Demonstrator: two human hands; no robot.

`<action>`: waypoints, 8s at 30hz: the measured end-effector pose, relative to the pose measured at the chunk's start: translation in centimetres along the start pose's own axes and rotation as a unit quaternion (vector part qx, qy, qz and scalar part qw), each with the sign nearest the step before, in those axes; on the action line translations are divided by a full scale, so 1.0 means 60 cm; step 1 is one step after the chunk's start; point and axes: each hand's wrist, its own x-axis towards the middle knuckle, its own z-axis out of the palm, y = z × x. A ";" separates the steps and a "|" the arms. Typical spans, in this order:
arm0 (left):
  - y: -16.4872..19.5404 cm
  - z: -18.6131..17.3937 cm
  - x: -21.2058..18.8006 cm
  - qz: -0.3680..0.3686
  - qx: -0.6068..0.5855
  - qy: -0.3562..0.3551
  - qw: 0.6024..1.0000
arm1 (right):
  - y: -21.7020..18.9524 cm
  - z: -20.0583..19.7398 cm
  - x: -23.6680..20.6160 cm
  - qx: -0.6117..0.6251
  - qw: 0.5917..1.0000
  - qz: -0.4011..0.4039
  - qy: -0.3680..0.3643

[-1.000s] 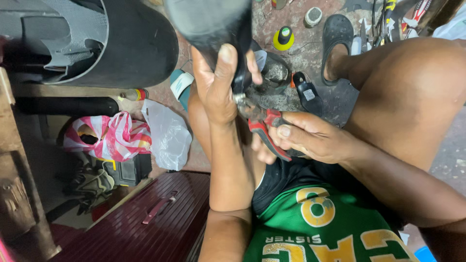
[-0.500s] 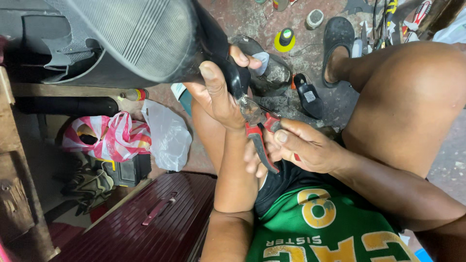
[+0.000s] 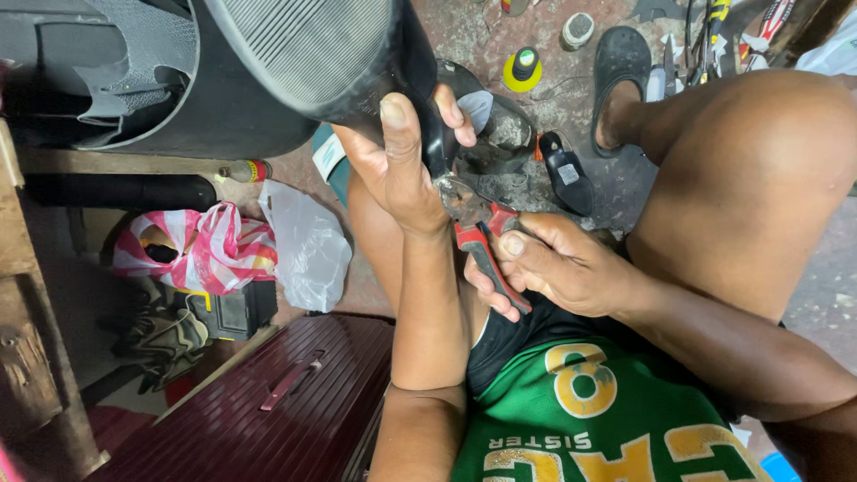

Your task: The person uses pliers and a blue plastic tool to remove and scrape material from the sole of a black shoe. The person repeatedly adjusts the shoe and tools while working on the sole.

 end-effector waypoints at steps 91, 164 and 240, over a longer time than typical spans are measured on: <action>-0.008 0.029 0.020 -0.134 0.084 0.019 0.987 | -0.093 -0.034 -0.014 -0.056 0.976 -0.197 0.073; 0.039 -0.037 0.036 -0.272 0.140 -0.222 0.926 | -0.010 -0.052 -0.020 -0.035 0.993 0.106 -0.028; 0.021 -0.011 0.026 -0.177 0.137 -0.124 0.967 | -0.010 -0.068 -0.036 -0.159 0.983 -0.030 -0.086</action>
